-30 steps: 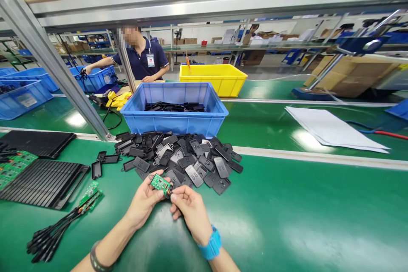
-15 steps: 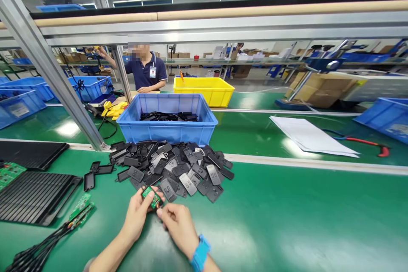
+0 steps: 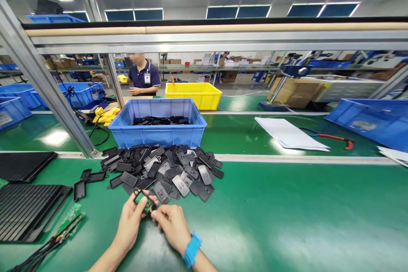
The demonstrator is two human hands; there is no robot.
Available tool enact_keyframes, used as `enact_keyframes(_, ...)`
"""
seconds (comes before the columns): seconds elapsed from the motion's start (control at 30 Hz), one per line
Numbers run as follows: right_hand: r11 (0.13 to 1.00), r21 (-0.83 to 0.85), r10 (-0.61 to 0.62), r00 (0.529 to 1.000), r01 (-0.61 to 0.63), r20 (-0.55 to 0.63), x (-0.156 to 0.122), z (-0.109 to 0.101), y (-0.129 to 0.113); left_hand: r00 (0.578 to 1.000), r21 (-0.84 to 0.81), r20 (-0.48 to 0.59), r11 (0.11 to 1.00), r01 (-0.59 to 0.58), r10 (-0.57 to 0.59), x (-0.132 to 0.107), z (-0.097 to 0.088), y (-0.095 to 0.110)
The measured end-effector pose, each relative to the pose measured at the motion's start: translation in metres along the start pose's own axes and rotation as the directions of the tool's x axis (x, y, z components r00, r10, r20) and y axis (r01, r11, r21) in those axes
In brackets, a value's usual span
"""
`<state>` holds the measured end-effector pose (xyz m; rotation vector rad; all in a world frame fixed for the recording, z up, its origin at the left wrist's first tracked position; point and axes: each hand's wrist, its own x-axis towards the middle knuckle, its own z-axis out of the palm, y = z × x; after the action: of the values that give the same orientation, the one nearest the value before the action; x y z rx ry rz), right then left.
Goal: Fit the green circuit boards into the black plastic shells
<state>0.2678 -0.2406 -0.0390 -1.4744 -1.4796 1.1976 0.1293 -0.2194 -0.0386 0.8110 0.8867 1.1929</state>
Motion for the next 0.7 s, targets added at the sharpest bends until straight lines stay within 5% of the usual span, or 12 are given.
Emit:
enact_keyframes(0.53, 0.992, -0.116, -0.063, 0.994, 0.052, -0.088, -0.002, 0.001, -0.002, 0.993, 0.099, -0.049, 0.989, -0.105, 0.111, -0.007, 0.005, -0.007)
enact_keyframes(0.63, 0.972, -0.174, -0.16, 0.987, 0.155, -0.012, 0.001, -0.007, -0.003, 0.998, 0.061, -0.058, 0.998, -0.031, 0.035, -0.002, 0.004, -0.004)
enact_keyframes(0.7, 0.916, -0.327, -0.278, 0.955, 0.232, -0.1, 0.006, -0.022, 0.0, 0.996, 0.054, -0.084, 0.998, 0.023, -0.018, 0.001, 0.002, -0.003)
